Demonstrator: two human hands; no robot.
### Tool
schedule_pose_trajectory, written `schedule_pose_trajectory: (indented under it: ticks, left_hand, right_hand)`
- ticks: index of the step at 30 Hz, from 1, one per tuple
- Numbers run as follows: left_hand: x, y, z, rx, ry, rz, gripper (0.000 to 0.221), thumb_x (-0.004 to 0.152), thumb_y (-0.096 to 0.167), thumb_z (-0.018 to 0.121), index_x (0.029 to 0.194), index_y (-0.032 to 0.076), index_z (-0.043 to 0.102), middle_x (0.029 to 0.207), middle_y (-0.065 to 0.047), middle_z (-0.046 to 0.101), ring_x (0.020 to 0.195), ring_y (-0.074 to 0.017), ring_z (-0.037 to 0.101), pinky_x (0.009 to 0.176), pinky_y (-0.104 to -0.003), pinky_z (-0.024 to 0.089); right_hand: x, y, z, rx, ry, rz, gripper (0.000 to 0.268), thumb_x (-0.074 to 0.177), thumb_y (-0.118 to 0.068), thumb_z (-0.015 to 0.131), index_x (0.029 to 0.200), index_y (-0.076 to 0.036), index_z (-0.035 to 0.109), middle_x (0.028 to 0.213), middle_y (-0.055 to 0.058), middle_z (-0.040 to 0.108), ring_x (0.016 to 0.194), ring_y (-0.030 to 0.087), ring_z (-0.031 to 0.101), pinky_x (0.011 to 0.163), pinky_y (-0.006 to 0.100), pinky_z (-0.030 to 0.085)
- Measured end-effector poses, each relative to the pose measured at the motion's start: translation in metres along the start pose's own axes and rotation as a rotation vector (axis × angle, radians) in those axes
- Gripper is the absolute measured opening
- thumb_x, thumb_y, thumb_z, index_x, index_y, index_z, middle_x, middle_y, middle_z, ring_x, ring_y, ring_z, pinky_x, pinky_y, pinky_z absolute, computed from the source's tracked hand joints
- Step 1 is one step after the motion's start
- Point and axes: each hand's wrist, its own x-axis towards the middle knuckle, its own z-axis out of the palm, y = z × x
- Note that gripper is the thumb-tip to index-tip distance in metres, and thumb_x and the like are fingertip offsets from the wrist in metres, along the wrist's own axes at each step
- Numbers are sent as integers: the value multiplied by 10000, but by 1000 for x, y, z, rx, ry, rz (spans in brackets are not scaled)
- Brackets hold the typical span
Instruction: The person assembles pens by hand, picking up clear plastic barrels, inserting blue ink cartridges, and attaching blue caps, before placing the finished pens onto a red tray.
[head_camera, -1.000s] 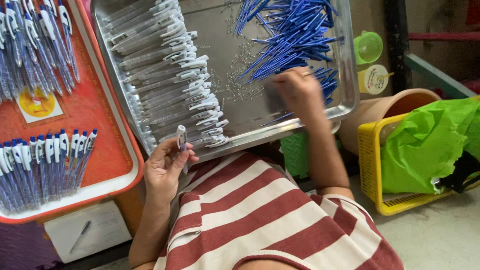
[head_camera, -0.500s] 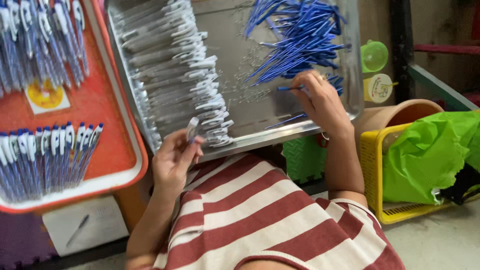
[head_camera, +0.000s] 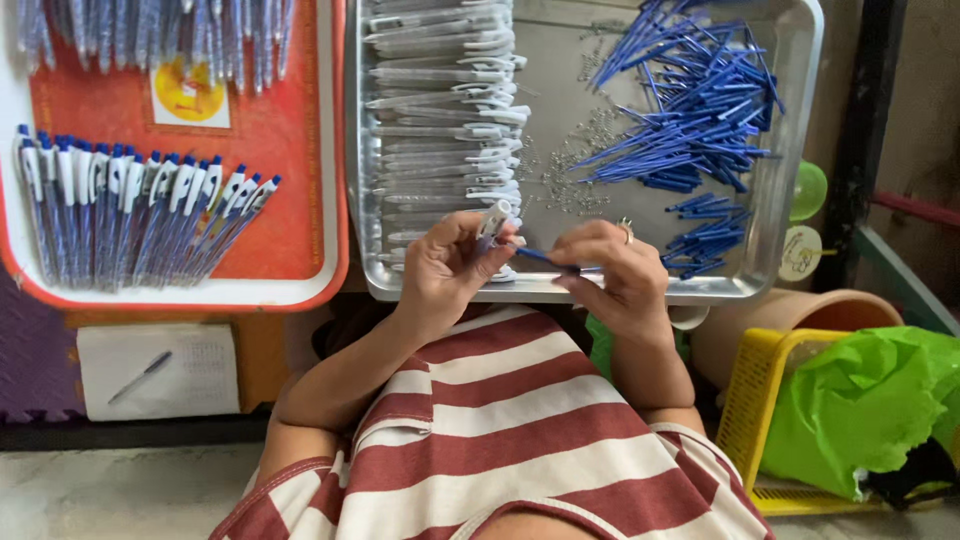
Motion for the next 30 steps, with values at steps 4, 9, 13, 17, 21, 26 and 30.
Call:
schedule_pose_trajectory:
  ticks: [4, 9, 13, 17, 21, 26, 30]
  left_hand:
    - [-6, 6, 4, -82, -25, -18, 225, 947, 21, 803, 1157, 1, 724, 943, -101, 770, 828, -76, 682, 737, -233, 603]
    - [-16, 23, 6, -7, -97, 2, 249, 977, 13, 758, 1223, -8, 733, 1026, -137, 785, 974, -144, 733, 866, -320, 615]
    - [-16, 24, 2, 92, -132, 67, 240, 983, 24, 749, 1222, -2, 757, 992, -141, 800, 983, -193, 772, 857, -331, 629]
    - [-13, 26, 4, 158, -136, 101, 244, 976, 39, 762, 1219, 21, 770, 988, -128, 807, 994, -194, 786, 860, -322, 631]
    - [-13, 26, 3, 180, -127, 114, 254, 969, 29, 771, 1223, 22, 768, 983, -136, 806, 990, -201, 785, 851, -327, 635]
    - [-19, 18, 6, 46, -180, 34, 228, 989, 25, 730, 1214, -7, 744, 866, -104, 781, 819, -94, 697, 752, -304, 620]
    - [-20, 16, 10, 15, -174, 16, 222, 986, 17, 726, 1203, -26, 742, 775, -98, 743, 708, -89, 684, 688, -273, 613]
  right_hand:
    - [6, -5, 8, 290, 106, -23, 178, 933, -80, 759, 962, 94, 729, 901, 262, 691, 805, 346, 716, 736, 442, 613]
    - [36, -32, 0, 352, 295, 69, 336, 1145, -360, 523, 1032, -45, 489, 967, 234, 705, 866, 313, 785, 766, 363, 654]
    - [47, -41, -1, 214, 241, 48, 345, 1116, -335, 567, 1014, -19, 475, 847, 224, 743, 729, 276, 791, 676, 302, 618]
    - [49, -40, -3, 203, 168, 37, 294, 1115, -265, 560, 1024, 6, 491, 857, 229, 766, 737, 227, 774, 693, 275, 601]
    - [50, -41, -6, 200, 148, 29, 280, 1111, -234, 568, 1029, 25, 502, 862, 248, 767, 746, 244, 783, 691, 290, 604]
    - [55, -38, -15, 143, 30, 51, 188, 1050, -103, 622, 997, 76, 605, 860, 235, 777, 756, 291, 805, 725, 342, 622]
    - [52, -30, -13, 131, -6, 52, 172, 1044, -79, 611, 986, 81, 634, 843, 218, 776, 733, 287, 791, 749, 344, 620]
